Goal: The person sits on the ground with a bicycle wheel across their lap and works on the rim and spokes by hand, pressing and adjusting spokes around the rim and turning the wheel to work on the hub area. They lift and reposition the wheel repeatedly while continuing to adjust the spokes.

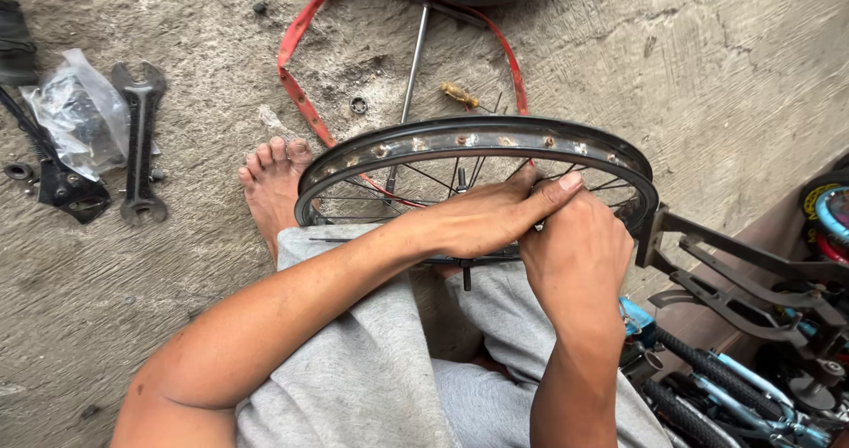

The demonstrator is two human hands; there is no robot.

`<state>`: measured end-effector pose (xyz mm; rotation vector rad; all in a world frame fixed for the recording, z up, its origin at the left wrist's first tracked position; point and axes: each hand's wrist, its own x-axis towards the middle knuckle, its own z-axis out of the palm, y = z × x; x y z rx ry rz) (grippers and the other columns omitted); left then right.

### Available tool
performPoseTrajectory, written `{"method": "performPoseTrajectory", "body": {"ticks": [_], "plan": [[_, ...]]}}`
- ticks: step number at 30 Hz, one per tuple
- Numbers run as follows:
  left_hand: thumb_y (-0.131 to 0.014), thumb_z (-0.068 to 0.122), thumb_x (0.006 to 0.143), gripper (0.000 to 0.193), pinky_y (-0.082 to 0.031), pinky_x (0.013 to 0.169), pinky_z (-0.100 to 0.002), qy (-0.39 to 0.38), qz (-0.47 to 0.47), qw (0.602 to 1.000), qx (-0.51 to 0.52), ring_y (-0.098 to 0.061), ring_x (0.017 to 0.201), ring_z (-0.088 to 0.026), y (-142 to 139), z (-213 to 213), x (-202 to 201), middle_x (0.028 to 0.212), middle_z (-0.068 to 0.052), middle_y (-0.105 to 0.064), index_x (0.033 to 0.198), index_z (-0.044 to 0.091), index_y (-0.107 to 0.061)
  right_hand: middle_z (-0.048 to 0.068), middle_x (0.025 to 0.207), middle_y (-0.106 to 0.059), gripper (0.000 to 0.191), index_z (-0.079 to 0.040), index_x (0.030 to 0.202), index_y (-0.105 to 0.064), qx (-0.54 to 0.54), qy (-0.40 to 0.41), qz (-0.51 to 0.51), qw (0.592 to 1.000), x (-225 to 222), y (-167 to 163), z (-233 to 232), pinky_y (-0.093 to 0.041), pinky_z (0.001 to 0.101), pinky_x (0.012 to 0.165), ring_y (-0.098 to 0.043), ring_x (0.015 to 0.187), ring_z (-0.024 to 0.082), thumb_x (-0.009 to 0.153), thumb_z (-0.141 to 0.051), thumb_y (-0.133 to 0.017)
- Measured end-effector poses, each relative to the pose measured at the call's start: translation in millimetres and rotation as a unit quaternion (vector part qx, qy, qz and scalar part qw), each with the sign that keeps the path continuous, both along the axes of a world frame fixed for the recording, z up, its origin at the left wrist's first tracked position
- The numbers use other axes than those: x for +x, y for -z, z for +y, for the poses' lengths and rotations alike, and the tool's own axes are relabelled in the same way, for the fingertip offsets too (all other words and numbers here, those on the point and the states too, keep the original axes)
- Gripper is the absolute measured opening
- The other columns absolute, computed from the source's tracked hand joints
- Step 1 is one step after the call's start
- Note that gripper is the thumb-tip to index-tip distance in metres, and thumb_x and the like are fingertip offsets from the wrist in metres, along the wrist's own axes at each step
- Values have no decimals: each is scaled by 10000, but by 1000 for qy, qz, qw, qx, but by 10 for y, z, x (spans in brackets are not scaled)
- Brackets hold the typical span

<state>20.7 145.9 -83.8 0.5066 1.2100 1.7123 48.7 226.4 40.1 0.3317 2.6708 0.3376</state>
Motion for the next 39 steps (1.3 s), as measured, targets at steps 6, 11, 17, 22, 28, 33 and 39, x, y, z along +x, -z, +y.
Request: {"method": "performPoseTrajectory", "body": {"ticks": [6,11,17,22,28,33,39], "plan": [[-160,873,866,1251,-334,1189,-407,-14,0,1000,-20,-426,1432,-445,-77,-65,14,1498,-399,-419,1510,-197,-246,203,921,-712,200,-52,979,-724,-36,-47,5,998,67,-34,-2,-528,546,683,-673,807,447,790,-116,-721],[-237,764,948,1023,-457,1059,-491,-57,41,996,-58,-584,1239,-481,-153,-142,71,1260,-379,-602,1412,-128,-429,190,902,-691,244,21,992,-678,-127,-77,15,989,193,-107,114,-549,480,672,-685,804,394,808,-109,-771],[-410,434,1042,475,-534,878,-557,-103,140,979,-105,-709,904,-447,-303,-182,183,890,-254,-729,1174,53,-661,164,1047,-744,209,65,1083,-677,-351,20,138,926,332,-590,250,-643,336,764,-758,935,206,887,25,-735],[-481,315,1063,378,-513,768,-571,-135,223,965,-16,-662,844,-465,-401,-243,400,956,-253,-668,1210,17,-661,165,996,-717,194,66,1017,-651,-427,-33,173,887,141,-1078,523,-645,406,951,-756,962,230,852,53,-753],[-644,195,980,251,-250,1265,-627,-224,407,885,38,-643,690,-360,-407,-269,506,622,-101,-572,1185,96,-749,100,951,-746,247,-35,957,-738,-338,-199,19,920,-3,-1069,624,-625,379,919,-780,940,251,728,-41,-832],[-680,84,949,114,-249,1275,-646,-214,396,890,79,-624,593,-328,-396,-253,442,690,-104,-616,1039,18,-703,49,889,-650,296,-102,989,-778,-331,-241,15,912,-34,-997,702,-607,429,979,-677,781,170,706,-102,-863],[-720,86,864,220,-361,1224,-591,-251,380,887,80,-690,807,-442,-405,-217,403,892,-316,-640,1035,-42,-671,34,890,-631,318,-110,1007,-780,-370,-257,5,893,-112,-930,806,-597,440,988,-625,745,143,699,-106,-860]]}}
